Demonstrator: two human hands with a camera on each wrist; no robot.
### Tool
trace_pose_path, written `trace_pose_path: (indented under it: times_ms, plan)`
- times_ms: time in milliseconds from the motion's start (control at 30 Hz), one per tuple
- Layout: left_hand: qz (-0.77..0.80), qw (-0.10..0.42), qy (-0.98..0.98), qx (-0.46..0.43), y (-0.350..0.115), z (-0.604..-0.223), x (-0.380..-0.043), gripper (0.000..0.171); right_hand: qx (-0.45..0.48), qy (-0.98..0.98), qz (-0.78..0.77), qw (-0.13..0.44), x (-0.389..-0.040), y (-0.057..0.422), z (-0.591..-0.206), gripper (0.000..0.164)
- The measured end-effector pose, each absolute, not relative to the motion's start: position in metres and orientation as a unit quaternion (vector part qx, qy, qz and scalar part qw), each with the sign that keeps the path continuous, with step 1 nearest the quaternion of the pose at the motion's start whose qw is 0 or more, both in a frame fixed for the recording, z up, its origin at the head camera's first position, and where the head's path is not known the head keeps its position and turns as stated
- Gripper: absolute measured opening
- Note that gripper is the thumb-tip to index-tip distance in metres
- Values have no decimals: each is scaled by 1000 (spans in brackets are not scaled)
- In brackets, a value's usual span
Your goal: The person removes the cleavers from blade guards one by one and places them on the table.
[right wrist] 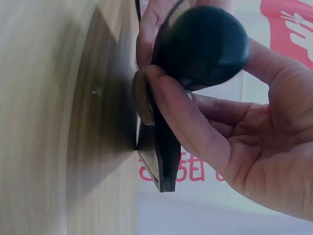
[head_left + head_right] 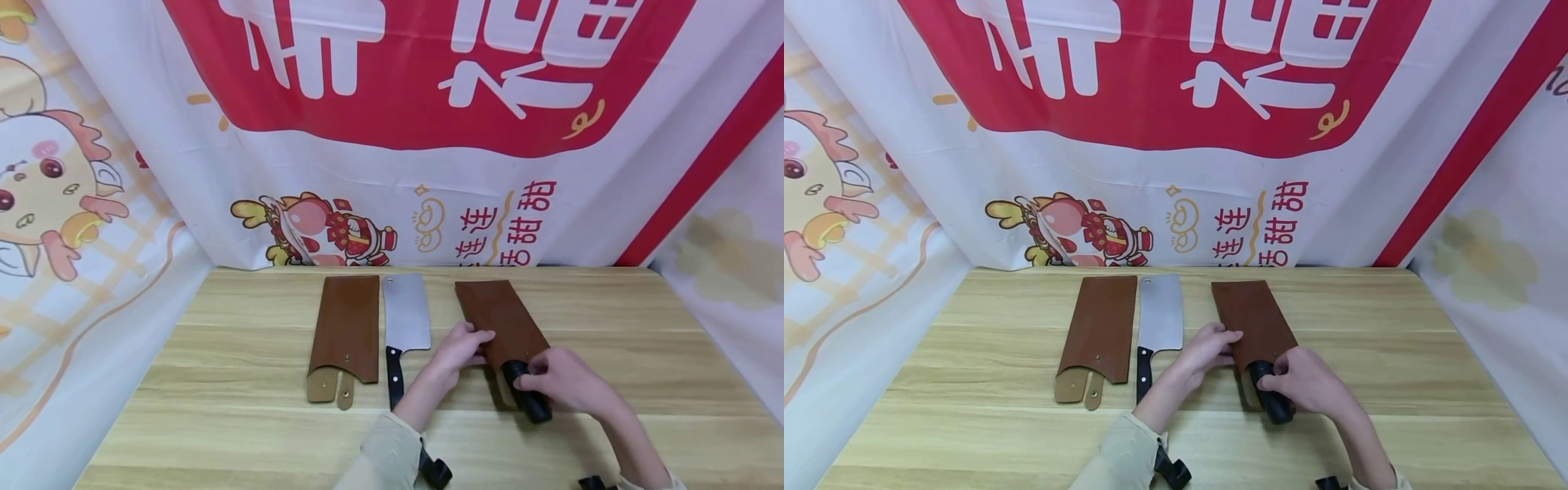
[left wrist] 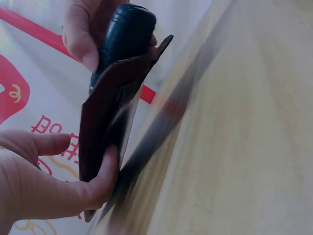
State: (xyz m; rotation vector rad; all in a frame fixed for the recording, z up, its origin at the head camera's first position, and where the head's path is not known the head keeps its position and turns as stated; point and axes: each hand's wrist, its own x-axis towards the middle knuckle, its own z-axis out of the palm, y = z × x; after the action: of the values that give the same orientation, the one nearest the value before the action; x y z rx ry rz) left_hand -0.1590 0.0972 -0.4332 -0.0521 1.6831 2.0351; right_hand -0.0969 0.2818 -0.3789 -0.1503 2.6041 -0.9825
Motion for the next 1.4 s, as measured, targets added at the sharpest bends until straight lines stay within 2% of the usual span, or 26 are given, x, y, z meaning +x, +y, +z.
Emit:
trace_pose_path:
  times_ms: [133,333,500,767,1100,1300,1400]
  plan:
    - [790,236,565,-40,95,-429,-163,24,-61,930,-333,146,-95,278,-372,35]
    - [829,201,519,-59,82,-412,-170,40,-63,936,-331,101,-88,271,-359,21]
    - [855,168,487,-56,71,-392,-170,47,-53,941,-332,46,-81,267,-350,37]
    - [900,135,407,-77,58,-375,-169,40,-52,926,-371,-52,-77,273,-341,33]
    - [940,95,311,-106,45,-366,-170,43,71,865,-495,-41,-87,279,-339,46]
    - [950,89,271,-125,43,-362,-164,45,110,703,-699,-64,-98,285,-348,22]
    - [954,81,260,-123,42,-360,-162,45,115,621,-772,-68,-104,287,-350,18]
